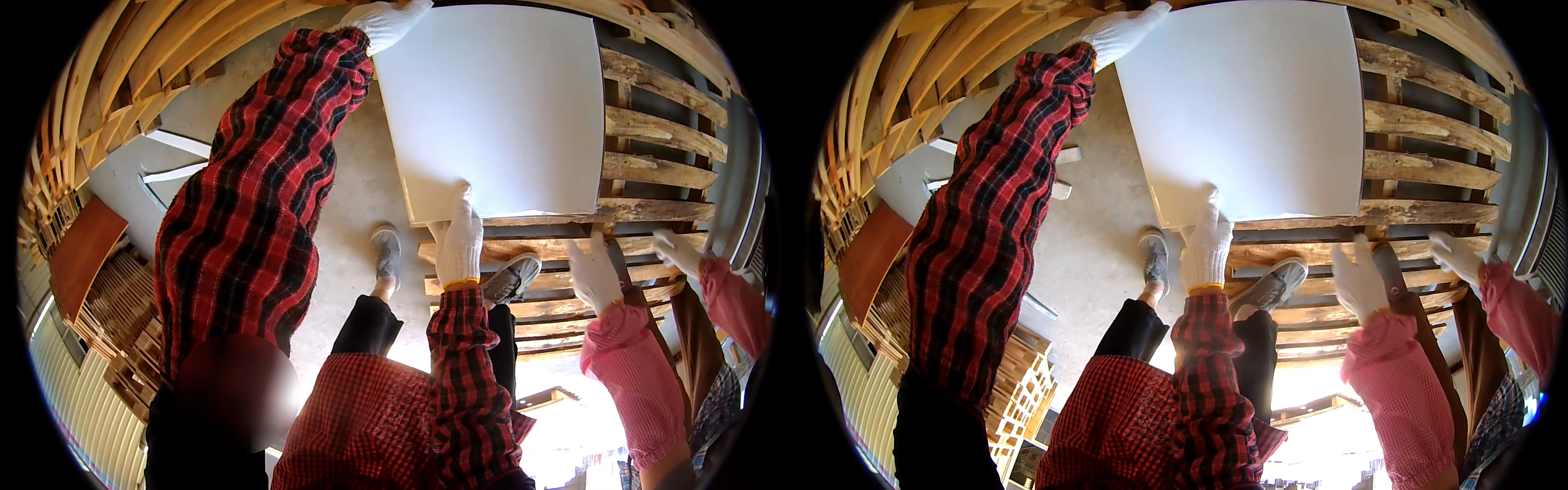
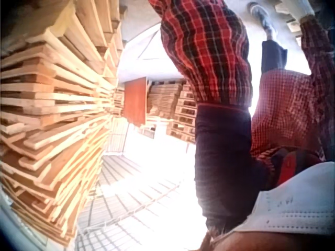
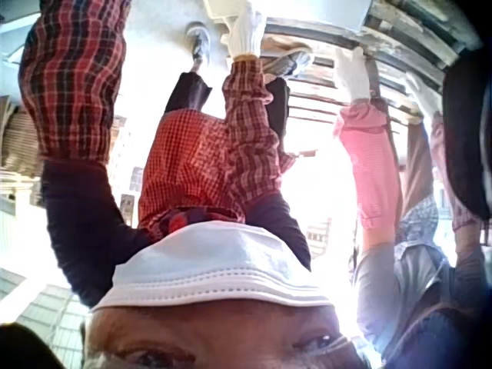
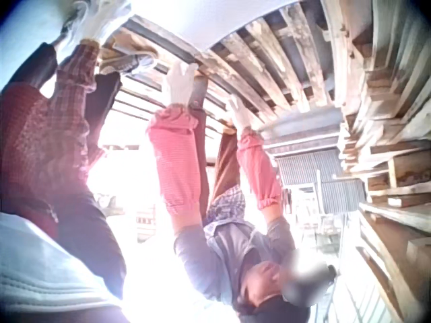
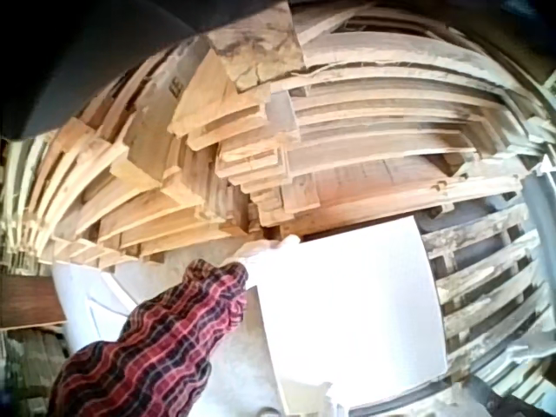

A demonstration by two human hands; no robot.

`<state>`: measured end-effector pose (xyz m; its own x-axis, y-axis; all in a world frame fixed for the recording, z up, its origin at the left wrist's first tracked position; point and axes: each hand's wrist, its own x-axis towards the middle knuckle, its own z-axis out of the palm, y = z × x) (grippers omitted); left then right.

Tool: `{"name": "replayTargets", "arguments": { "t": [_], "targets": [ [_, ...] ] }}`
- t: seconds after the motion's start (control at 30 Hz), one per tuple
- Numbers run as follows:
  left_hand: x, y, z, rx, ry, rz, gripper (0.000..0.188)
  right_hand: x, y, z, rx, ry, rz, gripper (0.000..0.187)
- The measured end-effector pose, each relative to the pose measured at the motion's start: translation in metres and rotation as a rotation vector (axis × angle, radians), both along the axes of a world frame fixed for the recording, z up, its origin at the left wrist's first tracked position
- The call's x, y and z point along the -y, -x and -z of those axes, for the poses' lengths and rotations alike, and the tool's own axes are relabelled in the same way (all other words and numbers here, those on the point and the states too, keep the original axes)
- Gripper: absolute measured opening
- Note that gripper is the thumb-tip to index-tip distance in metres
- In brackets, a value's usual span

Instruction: The person packs gray foam sheets into a cardboard box using a tape dispenser to seal the box. They then carry the sealed box to a wooden pallet and place it down. The person returns to the workbench and continues handling foam sheets and packing materials.

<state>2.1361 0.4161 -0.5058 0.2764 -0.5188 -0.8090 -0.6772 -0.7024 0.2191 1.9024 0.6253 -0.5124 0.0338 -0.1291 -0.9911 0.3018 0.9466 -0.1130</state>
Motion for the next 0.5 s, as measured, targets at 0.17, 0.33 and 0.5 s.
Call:
{"name": "replayTargets", "arguments": {
  "t": [0.17,0.33,0.5],
  "targets": [
    [0.0,-0.003,0.028,-0.017,0.033,0.096,0.07,0.005,0.008,-0.001,-0.006,-0.035,-0.058,0.059],
    [-0.024,-0.042,0.067,0.152,0.147,0.101,0.085,-0.006,0.007,0.007,0.034,0.093,-0.147,0.058],
    [-0.069,0.044,0.01,0.443,0.241,0.363,0.09,-0.074,0.073,0.065,-0.175,0.818,-1.278,0.028]
  ]
}}
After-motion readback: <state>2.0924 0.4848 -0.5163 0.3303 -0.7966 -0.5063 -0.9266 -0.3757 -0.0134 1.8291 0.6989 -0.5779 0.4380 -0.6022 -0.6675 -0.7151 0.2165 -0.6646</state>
